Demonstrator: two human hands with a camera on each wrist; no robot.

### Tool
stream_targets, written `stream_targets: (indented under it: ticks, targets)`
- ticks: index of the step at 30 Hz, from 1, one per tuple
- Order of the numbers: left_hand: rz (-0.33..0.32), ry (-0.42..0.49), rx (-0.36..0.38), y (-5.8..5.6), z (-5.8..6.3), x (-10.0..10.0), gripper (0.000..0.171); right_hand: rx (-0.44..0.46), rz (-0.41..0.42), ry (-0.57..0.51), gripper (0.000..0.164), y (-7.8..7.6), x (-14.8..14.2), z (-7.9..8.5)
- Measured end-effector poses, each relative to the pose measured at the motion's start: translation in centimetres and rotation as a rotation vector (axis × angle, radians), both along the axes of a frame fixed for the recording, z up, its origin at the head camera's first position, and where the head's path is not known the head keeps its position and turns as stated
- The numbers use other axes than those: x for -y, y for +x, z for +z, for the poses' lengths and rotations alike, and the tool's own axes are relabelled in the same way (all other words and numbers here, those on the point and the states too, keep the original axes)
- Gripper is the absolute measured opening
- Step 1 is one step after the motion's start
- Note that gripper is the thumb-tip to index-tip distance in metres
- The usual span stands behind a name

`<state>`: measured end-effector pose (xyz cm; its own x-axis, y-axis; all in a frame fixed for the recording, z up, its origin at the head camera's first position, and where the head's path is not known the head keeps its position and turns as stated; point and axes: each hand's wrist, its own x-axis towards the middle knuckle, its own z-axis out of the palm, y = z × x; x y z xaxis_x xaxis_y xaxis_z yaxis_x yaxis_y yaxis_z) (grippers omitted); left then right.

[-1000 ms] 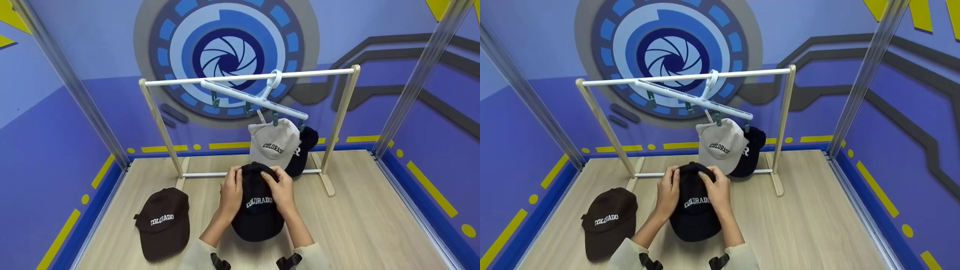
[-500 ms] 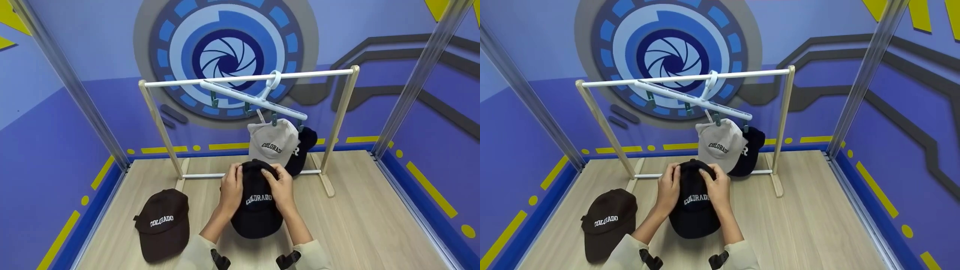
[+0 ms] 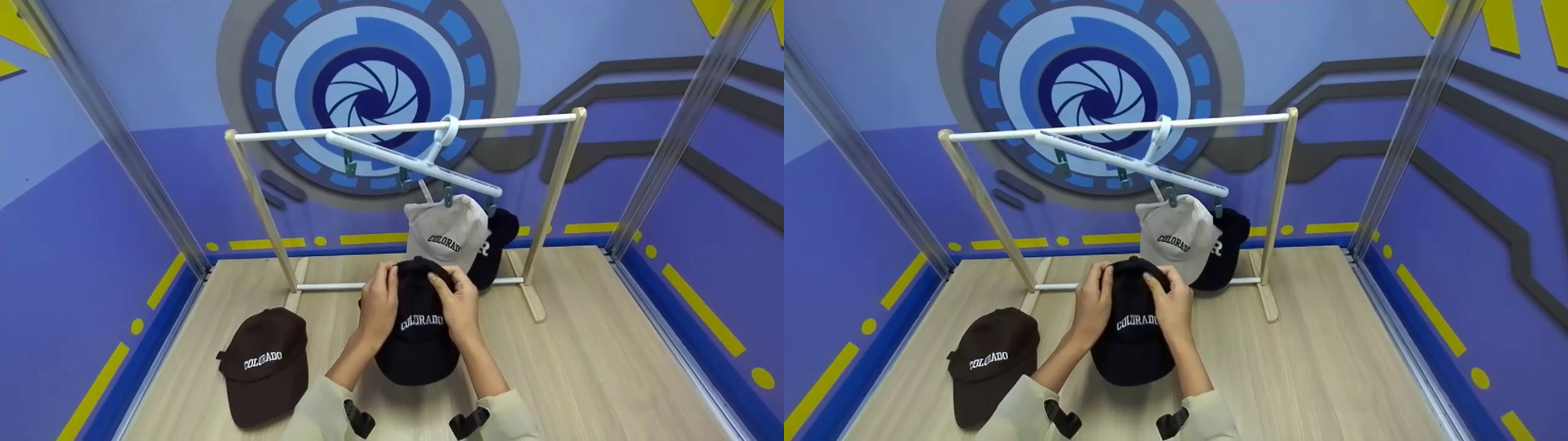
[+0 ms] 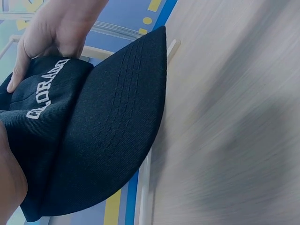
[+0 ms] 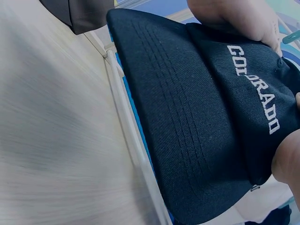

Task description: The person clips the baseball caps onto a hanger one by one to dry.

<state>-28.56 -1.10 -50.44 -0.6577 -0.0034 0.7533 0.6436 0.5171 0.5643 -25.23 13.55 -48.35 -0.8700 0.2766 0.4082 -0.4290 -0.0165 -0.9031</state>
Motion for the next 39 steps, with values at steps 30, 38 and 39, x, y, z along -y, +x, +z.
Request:
stream_targets:
  ticks: [30, 38, 39]
  targets:
    - [-0.022, -0.013, -0.067, -0.7, 1.8, 0.7, 0.016, -0.016, -0.039, 0.023, 0.013, 0.0, 0.8, 1.6]
    - [-0.009, -0.013, -0.081, -0.7, 2.1, 0.6, 0.014, -0.015, -0.052, 0.043, 0.014, 0.0, 0.8, 1.9]
    - [-0.008, -0.017, -0.079, -0.7, 2.2, 0.6, 0.015, -0.018, -0.050, 0.041, 0.014, 0.0, 0.7, 2.0]
